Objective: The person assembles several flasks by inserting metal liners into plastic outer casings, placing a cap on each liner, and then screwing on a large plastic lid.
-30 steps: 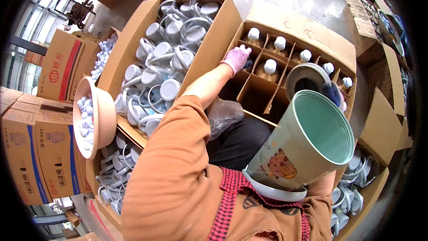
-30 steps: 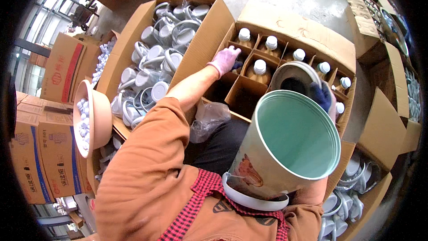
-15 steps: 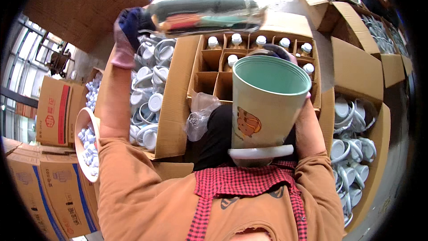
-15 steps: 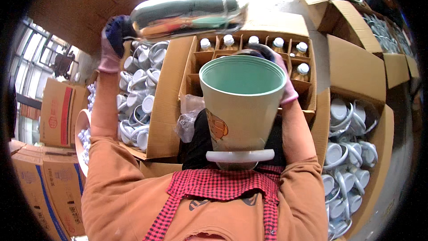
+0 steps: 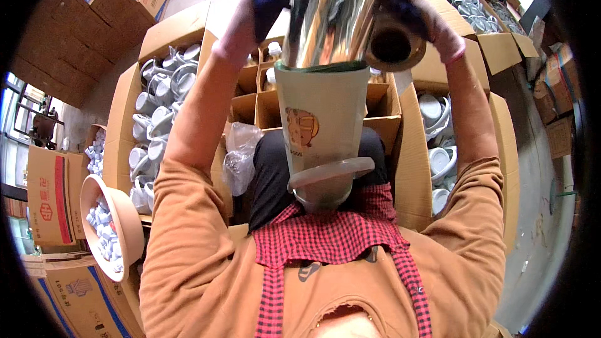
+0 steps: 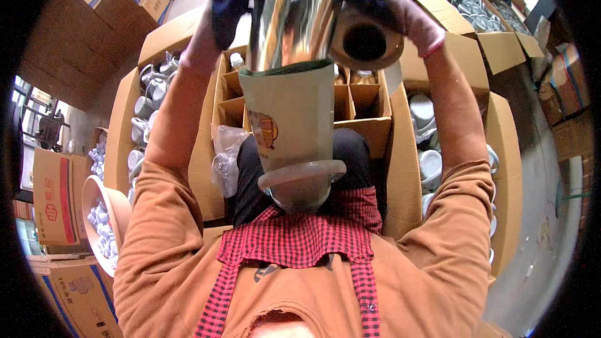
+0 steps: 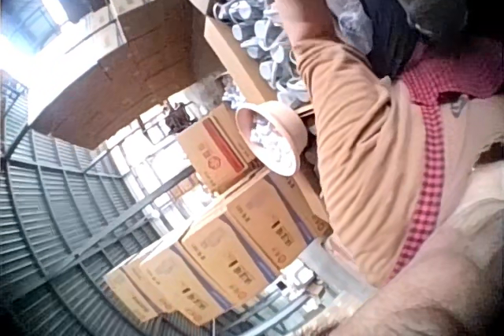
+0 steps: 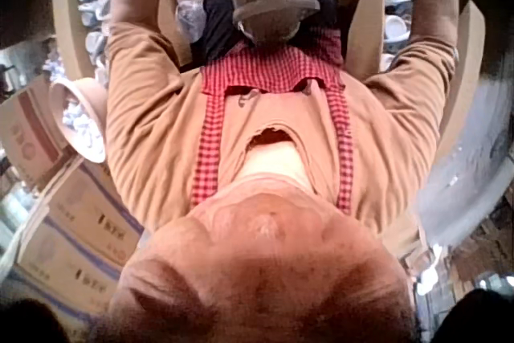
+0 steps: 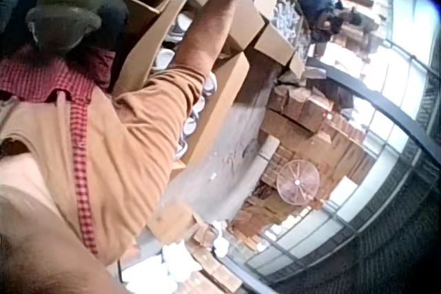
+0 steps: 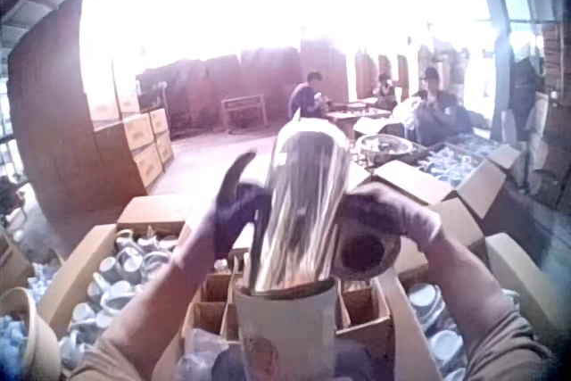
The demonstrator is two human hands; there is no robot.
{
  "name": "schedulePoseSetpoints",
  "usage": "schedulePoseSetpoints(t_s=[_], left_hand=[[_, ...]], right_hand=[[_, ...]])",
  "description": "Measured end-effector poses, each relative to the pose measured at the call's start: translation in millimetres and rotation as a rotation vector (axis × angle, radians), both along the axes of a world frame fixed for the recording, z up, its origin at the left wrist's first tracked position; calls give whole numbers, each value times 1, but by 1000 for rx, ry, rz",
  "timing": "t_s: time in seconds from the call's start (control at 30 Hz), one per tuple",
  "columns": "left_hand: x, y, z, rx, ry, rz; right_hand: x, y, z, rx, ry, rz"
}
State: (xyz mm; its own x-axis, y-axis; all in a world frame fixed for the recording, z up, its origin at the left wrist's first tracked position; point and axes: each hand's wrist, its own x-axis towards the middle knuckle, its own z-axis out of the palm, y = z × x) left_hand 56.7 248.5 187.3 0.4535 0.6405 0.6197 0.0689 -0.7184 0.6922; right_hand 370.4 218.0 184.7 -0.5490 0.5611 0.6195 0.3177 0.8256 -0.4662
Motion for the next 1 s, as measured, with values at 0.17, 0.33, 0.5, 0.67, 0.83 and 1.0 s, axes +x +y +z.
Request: schedulePoseSetpoints(t_s=[0.17, 0.33, 0.5, 0.67, 0.83, 1.0], left_hand=[[-20, -43, -48, -555, 24, 19], [-3, -19, -16, -503, 231, -181], [30, -8, -16, -444, 842, -353], [38, -36, 0, -183, 781, 33], [12, -61, -6, -219, -151, -350], [-8, -106, -2, -294, -448, 116]], right_hand=[[-9, -16, -50, -355, -197, -80], [-10, -37, -81, -504, 163, -340], [-3, -32, -91, -409, 641, -429], [-3, -21, -73, 155, 317, -602], [-79, -8, -67, -62, 797, -113], [-135, -84, 10, 380, 198, -339]])
